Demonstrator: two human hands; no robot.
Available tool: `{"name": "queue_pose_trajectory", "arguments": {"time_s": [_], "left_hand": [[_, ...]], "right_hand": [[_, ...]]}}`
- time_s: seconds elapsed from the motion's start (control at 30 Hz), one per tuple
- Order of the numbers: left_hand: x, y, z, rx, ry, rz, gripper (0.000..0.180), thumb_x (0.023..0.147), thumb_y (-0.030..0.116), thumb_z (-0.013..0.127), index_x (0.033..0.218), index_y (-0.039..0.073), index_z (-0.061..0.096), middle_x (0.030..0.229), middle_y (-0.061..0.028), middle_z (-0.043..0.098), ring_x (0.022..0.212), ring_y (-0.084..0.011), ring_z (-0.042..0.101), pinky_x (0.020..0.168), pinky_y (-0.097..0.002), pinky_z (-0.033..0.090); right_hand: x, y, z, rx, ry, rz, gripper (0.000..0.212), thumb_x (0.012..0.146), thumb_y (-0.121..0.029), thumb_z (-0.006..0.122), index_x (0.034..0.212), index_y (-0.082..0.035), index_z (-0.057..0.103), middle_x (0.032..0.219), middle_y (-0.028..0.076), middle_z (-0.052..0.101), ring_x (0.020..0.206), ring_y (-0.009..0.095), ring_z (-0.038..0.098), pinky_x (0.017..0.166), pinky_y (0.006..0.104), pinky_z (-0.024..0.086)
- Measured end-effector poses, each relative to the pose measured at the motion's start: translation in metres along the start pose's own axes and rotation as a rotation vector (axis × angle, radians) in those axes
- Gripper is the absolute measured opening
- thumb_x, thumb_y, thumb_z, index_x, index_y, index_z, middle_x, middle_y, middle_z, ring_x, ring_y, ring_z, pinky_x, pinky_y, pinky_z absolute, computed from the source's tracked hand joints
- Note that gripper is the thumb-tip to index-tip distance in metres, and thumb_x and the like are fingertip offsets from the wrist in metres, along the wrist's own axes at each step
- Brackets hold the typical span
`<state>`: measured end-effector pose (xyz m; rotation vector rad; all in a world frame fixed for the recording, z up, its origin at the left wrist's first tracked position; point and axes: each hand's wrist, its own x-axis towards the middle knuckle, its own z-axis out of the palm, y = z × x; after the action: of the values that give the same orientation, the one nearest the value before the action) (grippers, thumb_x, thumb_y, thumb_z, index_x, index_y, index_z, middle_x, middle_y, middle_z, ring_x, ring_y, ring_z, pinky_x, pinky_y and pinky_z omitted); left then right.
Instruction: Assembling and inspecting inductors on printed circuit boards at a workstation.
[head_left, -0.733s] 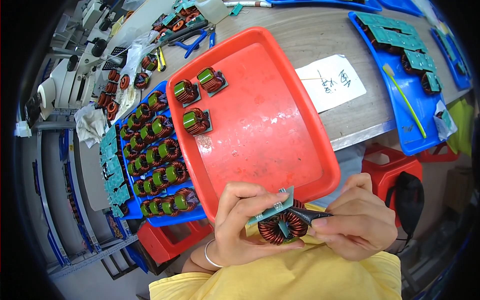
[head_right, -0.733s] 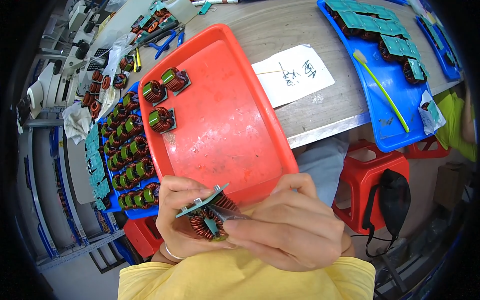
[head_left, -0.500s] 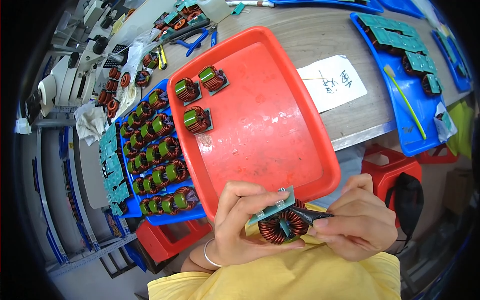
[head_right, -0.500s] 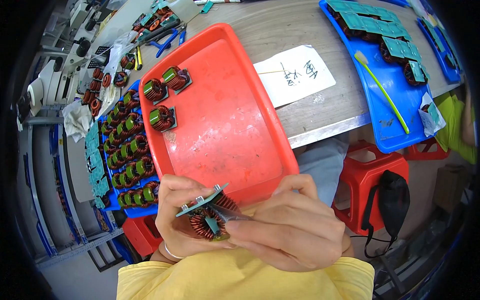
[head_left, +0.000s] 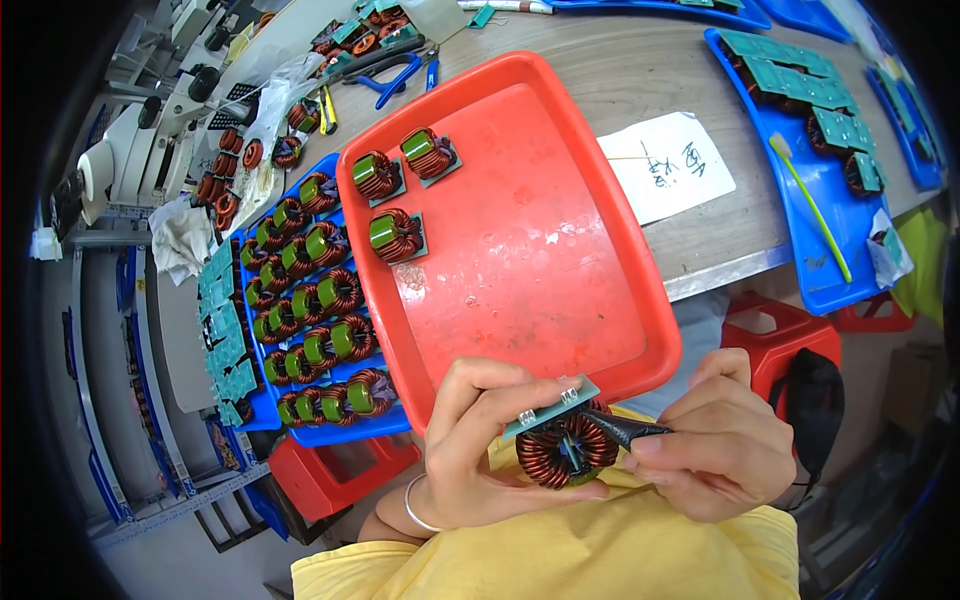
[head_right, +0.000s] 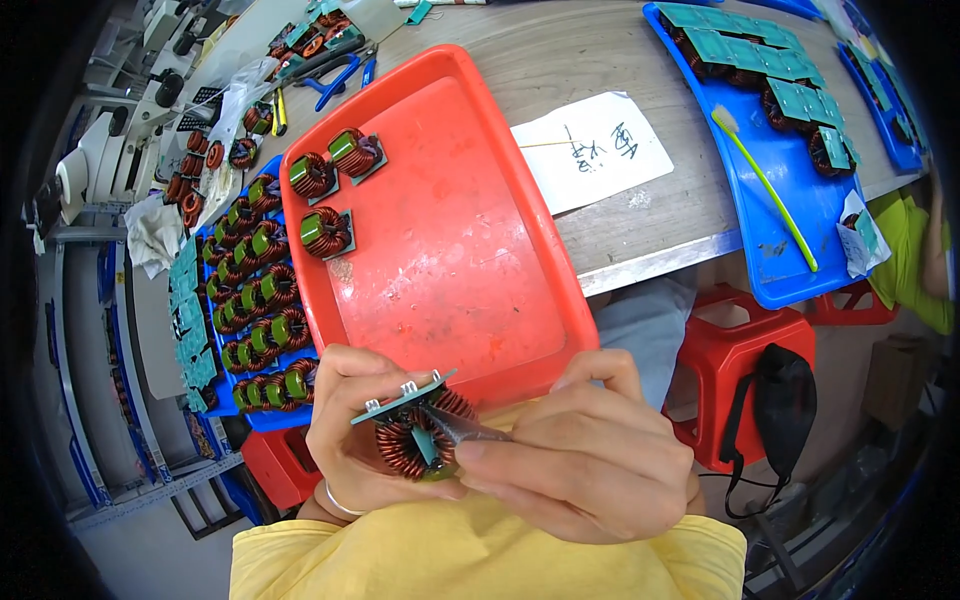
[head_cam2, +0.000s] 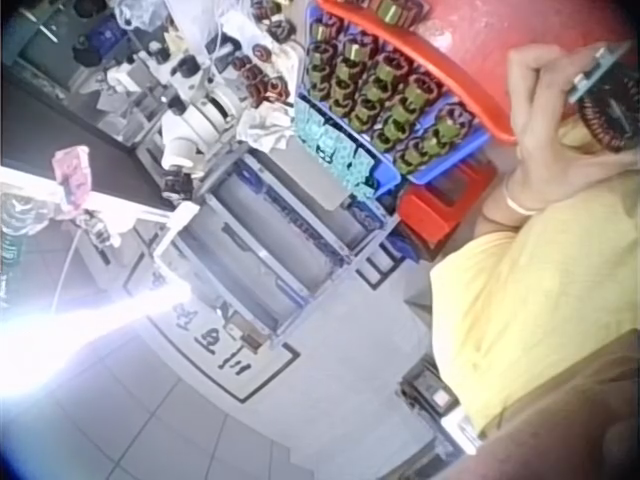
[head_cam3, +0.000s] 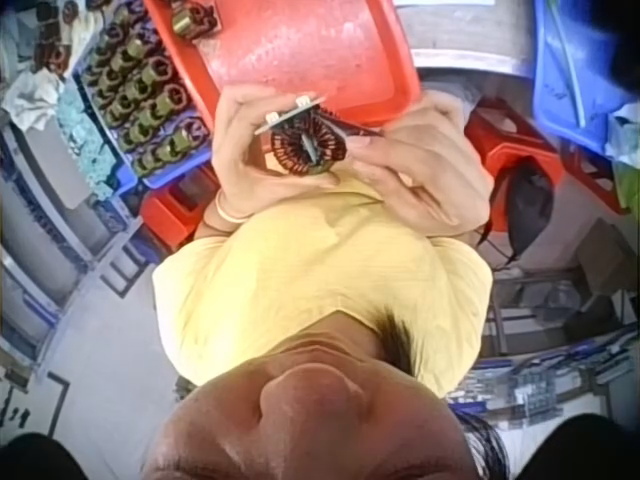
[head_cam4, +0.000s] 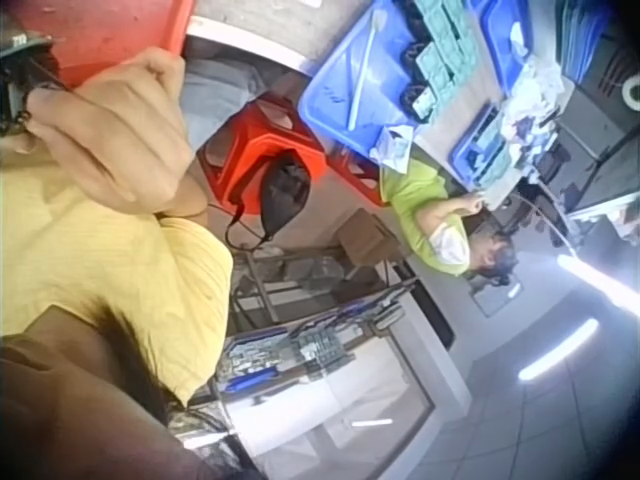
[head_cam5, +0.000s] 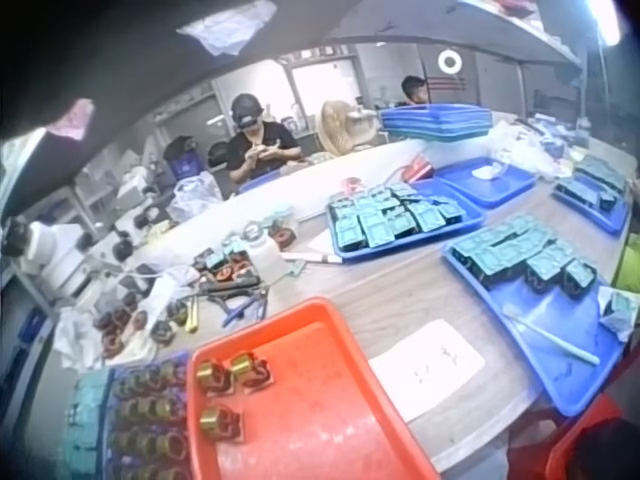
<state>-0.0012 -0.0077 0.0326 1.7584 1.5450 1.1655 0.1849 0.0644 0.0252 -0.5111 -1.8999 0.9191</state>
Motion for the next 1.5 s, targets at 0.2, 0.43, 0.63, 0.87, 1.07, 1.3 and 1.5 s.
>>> {"name": "queue_pose_trajectory", "arguments": {"time_s": [0.2,0.43,0.63,0.87,1.07,1.3,1.5], "left_hand": [[0.000,0.000,0.000,0.019,0.024,0.005,0.067,0.046,0.028,0.088,0.100,-0.001,0.062,0.087,-0.0073,0.047,0.074,-0.0148,0.050,0.060,-0.0234,0.043],[0.000,0.000,-0.001,-0.003,0.044,0.010,0.069,0.044,0.031,0.089,0.099,-0.002,0.063,0.085,-0.0069,0.047,0.072,-0.0150,0.050,0.059,-0.0234,0.042],[-0.001,-0.001,-0.002,-0.024,0.039,-0.012,0.070,0.042,0.034,0.089,0.097,-0.002,0.063,0.083,-0.0060,0.047,0.071,-0.0148,0.050,0.059,-0.0234,0.041],[-0.001,-0.002,-0.002,-0.036,0.048,-0.011,0.070,0.042,0.034,0.088,0.097,-0.001,0.064,0.081,-0.0051,0.048,0.070,-0.0142,0.049,0.058,-0.0233,0.040],[-0.001,-0.001,-0.003,0.012,0.062,0.002,0.070,0.042,0.035,0.088,0.097,-0.001,0.064,0.080,-0.0050,0.048,0.069,-0.0143,0.049,0.056,-0.0235,0.040],[-0.001,-0.001,-0.002,0.054,0.073,0.011,0.069,0.043,0.035,0.088,0.097,-0.001,0.064,0.079,-0.0045,0.047,0.068,-0.0138,0.049,0.054,-0.0231,0.040],[-0.002,-0.002,-0.001,0.072,0.093,0.018,0.068,0.044,0.035,0.087,0.097,-0.001,0.064,0.079,-0.0044,0.047,0.067,-0.0137,0.048,0.054,-0.0231,0.040]], "right_hand": [[0.000,0.000,0.000,-0.023,-0.012,0.006,0.030,0.056,-0.005,0.077,0.085,-0.003,0.068,0.065,0.002,0.061,0.055,0.012,0.056,0.058,0.0261,0.037],[0.000,-0.001,0.000,-0.076,-0.017,-0.005,0.029,0.054,-0.007,0.077,0.083,-0.003,0.069,0.067,0.003,0.062,0.056,0.013,0.056,0.061,0.0264,0.039],[-0.001,-0.001,0.000,-0.070,-0.023,-0.009,0.028,0.055,-0.007,0.076,0.083,-0.003,0.069,0.066,0.002,0.061,0.056,0.013,0.056,0.061,0.0263,0.039],[-0.002,0.000,0.003,-0.086,-0.007,-0.025,0.029,0.055,-0.008,0.077,0.082,-0.004,0.070,0.063,0.000,0.060,0.053,0.012,0.055,0.059,0.0257,0.037],[-0.002,-0.002,0.007,-0.128,0.016,-0.041,0.029,0.053,-0.008,0.077,0.081,-0.005,0.070,0.060,-0.001,0.058,0.051,0.010,0.053,0.057,0.0251,0.037],[-0.001,-0.002,0.011,-0.161,0.042,-0.083,0.027,0.054,-0.009,0.075,0.080,-0.005,0.070,0.060,-0.002,0.058,0.049,0.009,0.051,0.056,0.0244,0.036],[0.001,-0.001,0.011,-0.171,0.006,-0.095,0.027,0.055,-0.010,0.074,0.081,-0.005,0.069,0.059,-0.002,0.057,0.049,0.008,0.051,0.055,0.0239,0.035]]}}
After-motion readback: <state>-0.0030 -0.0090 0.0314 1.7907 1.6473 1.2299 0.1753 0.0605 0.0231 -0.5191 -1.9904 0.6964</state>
